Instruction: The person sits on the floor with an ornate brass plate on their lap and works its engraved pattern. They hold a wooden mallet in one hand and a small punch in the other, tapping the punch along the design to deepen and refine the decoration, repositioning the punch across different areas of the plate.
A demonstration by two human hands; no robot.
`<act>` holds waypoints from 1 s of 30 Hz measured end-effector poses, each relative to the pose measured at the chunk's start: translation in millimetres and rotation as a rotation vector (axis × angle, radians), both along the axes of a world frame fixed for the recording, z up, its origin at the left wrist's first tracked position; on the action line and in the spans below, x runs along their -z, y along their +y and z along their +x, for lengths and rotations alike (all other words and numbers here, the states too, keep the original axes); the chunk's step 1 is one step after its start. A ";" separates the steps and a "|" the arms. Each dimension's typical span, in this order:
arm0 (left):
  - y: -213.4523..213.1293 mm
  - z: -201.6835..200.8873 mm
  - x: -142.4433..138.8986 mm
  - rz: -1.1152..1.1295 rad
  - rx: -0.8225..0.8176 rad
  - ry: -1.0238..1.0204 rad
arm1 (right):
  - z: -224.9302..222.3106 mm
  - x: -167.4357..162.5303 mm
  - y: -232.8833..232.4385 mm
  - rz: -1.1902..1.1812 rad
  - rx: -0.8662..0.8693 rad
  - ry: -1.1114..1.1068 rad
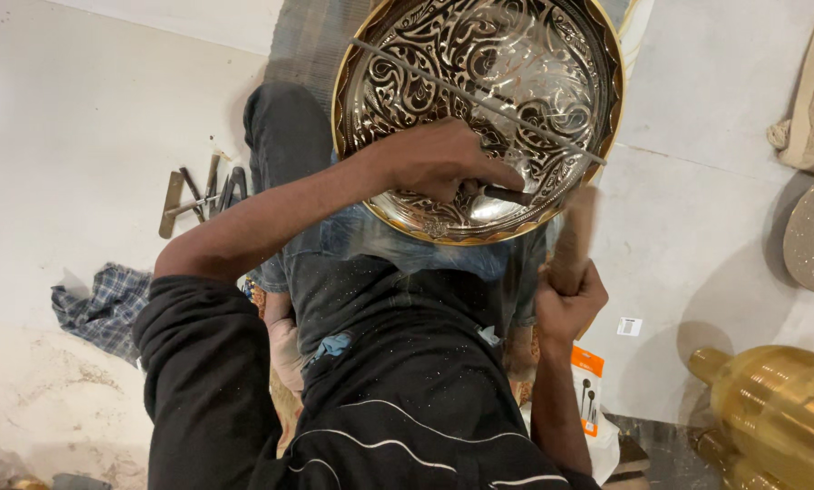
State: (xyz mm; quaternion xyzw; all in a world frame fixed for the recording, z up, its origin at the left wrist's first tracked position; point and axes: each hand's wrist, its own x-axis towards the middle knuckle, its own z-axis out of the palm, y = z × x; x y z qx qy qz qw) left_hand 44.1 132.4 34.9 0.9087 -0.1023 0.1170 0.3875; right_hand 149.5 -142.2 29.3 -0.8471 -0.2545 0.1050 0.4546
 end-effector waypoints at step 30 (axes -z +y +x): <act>-0.2 -0.9 1.3 -0.074 0.009 0.027 | 4.7 8.8 -4.3 -0.048 -0.109 0.056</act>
